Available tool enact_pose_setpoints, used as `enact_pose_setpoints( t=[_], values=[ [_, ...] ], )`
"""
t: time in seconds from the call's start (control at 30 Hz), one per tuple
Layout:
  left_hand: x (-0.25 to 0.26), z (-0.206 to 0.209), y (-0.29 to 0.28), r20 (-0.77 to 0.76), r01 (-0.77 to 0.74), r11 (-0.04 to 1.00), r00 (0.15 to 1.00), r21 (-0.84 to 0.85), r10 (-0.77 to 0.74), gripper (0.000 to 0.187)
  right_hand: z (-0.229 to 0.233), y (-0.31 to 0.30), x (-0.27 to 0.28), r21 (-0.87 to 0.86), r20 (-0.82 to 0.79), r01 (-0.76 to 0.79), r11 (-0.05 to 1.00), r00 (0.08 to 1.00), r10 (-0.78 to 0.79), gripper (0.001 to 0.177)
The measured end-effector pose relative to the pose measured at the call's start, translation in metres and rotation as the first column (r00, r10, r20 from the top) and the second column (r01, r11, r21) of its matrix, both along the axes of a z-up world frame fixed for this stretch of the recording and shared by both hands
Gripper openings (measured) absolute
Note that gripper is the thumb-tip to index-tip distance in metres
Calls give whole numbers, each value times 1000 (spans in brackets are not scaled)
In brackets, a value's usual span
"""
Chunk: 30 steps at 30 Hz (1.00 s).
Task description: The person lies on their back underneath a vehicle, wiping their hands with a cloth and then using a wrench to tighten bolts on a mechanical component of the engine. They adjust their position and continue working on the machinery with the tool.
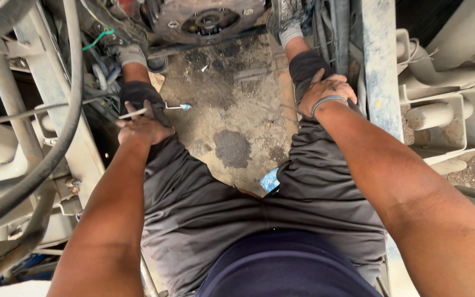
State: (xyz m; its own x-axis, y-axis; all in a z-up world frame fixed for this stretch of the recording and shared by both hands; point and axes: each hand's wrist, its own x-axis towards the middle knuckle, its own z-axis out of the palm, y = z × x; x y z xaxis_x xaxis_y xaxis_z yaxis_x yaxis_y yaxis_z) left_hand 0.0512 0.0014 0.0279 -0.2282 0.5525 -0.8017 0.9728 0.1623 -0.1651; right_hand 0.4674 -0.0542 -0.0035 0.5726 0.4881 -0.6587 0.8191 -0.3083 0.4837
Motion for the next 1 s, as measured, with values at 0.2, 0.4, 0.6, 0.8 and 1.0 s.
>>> enact_pose_setpoints(
  t=[0.2,0.4,0.6,0.8,1.0],
  values=[
    [23,-24,-10,-198,186,981,965,63,-170,88,-43,-13,19,124,17,-391,912,920,392,51],
    [80,-9,-60,178,435,896,892,-88,-416,78,17,-45,-84,316,-549,-211,925,754,359,56],
    [128,6,-152,667,-35,854,641,520,-380,92,33,-103,-128,545,-813,396,739,462,353,46],
    [84,-23,-80,765,-579,690,167,-435,622,94,36,-71,-66,-196,-978,865,462,-138,-156,45],
    [99,-55,-74,700,-328,908,712,261,56,99,9,-68,-89,750,-547,269,605,767,336,62]
  ],
)
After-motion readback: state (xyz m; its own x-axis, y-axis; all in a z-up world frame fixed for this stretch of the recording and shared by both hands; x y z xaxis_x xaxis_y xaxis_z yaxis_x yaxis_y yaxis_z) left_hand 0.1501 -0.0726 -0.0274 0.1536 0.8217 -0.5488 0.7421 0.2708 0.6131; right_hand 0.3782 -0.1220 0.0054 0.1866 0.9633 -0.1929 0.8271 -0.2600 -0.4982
